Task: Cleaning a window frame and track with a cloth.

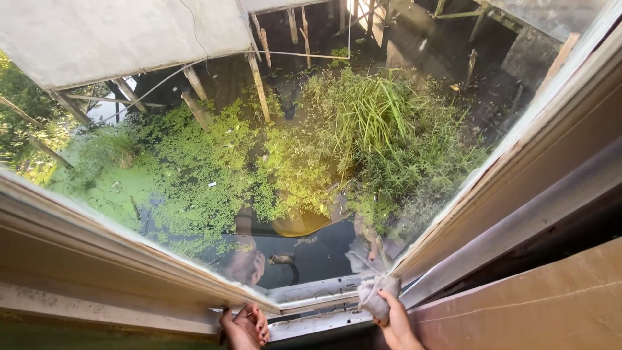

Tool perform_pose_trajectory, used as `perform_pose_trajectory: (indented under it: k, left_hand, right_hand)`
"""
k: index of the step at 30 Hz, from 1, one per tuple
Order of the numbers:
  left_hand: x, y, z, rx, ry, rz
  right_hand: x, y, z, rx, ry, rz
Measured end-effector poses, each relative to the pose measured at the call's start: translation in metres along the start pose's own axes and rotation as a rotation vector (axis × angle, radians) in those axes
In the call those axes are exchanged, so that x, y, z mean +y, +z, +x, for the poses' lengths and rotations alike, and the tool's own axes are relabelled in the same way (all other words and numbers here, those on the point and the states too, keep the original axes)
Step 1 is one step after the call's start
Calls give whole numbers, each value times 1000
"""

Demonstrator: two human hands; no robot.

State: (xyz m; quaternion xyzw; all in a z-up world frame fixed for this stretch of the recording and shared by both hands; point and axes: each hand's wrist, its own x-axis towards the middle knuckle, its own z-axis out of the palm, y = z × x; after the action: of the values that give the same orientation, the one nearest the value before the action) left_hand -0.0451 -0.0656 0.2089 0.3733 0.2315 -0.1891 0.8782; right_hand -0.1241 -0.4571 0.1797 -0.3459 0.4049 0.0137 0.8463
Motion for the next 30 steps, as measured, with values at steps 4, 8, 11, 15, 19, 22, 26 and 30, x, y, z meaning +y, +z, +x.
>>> perform_pose_trajectory:
  k: [4,8,11,15,19,22,26,30]
  left_hand:
    - [6,-14,5,-51,-51,0]
    - [6,-41,26,-145,-180,-17]
    - [6,-56,35,-217,-241,-18]
    - [6,-71,34,-341,-253,-39]
    - [7,-77,45,-476,-268,-43]
    - [18,-63,26,-371,-287,0]
    - [34,-49,3,-320,-307,63]
    - [47,-47,-7,-407,-303,70]
  right_hand:
    - [6,9,15,-42,-102,68]
    - [14,22,11,78,-152,212]
    - [19,31,8,105,-226,295]
    - [25,54,-11,91,-365,361]
    - [52,100,-24,202,-349,391]
    - [94,129,-17,228,-339,444]
    - [164,167,-12,189,-321,543]
    - [219,216,-29,127,-324,497]
